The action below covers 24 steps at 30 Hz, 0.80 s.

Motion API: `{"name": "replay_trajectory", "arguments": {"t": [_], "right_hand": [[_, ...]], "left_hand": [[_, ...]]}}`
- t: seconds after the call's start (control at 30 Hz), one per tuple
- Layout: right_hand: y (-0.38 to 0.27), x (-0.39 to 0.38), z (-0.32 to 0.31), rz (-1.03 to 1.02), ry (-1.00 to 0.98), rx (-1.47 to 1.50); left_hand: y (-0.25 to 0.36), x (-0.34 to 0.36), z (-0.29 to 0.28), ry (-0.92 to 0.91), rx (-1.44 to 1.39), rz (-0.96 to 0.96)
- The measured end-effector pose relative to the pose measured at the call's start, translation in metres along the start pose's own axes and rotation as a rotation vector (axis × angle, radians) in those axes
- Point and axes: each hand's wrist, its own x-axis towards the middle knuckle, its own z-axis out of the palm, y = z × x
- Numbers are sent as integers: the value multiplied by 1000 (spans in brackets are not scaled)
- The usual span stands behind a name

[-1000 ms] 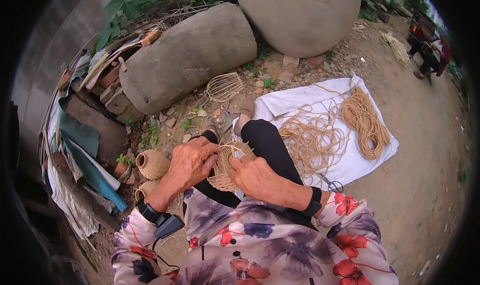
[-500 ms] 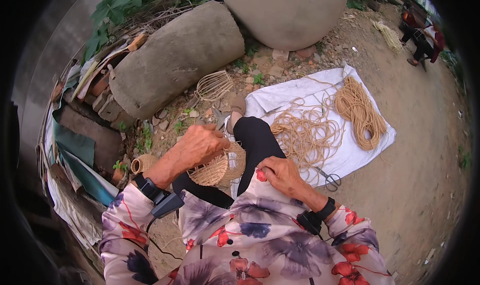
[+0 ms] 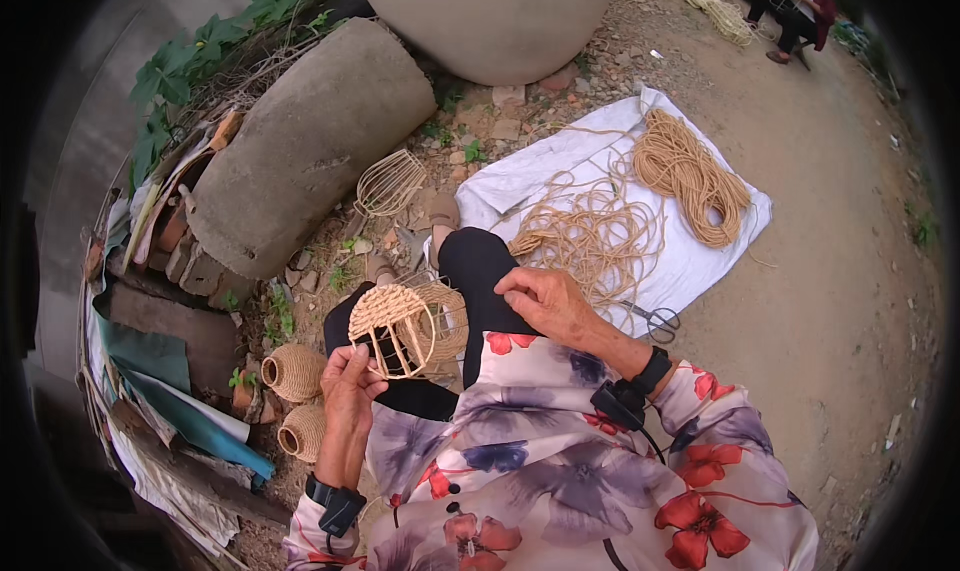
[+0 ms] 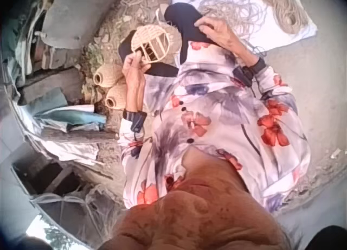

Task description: Weaving the base and sides of a small basket using natural fiber strips.

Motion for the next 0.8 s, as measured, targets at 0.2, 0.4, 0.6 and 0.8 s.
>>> {"name": "replay_trajectory", "arguments": {"t": [0.2, 0.4, 0.6, 0.8], "right_hand": [[161, -54, -84, 449, 308, 1], [273, -111, -79, 948, 218, 25], [325, -123, -26, 987, 59, -92], [352, -90, 23, 874, 46, -238]], "left_hand": [[7, -3, -9, 10, 63, 45], [15, -13, -28, 65, 18, 9], [21, -25, -28, 130, 70, -9], [34, -37, 0, 170, 222, -60]]}}
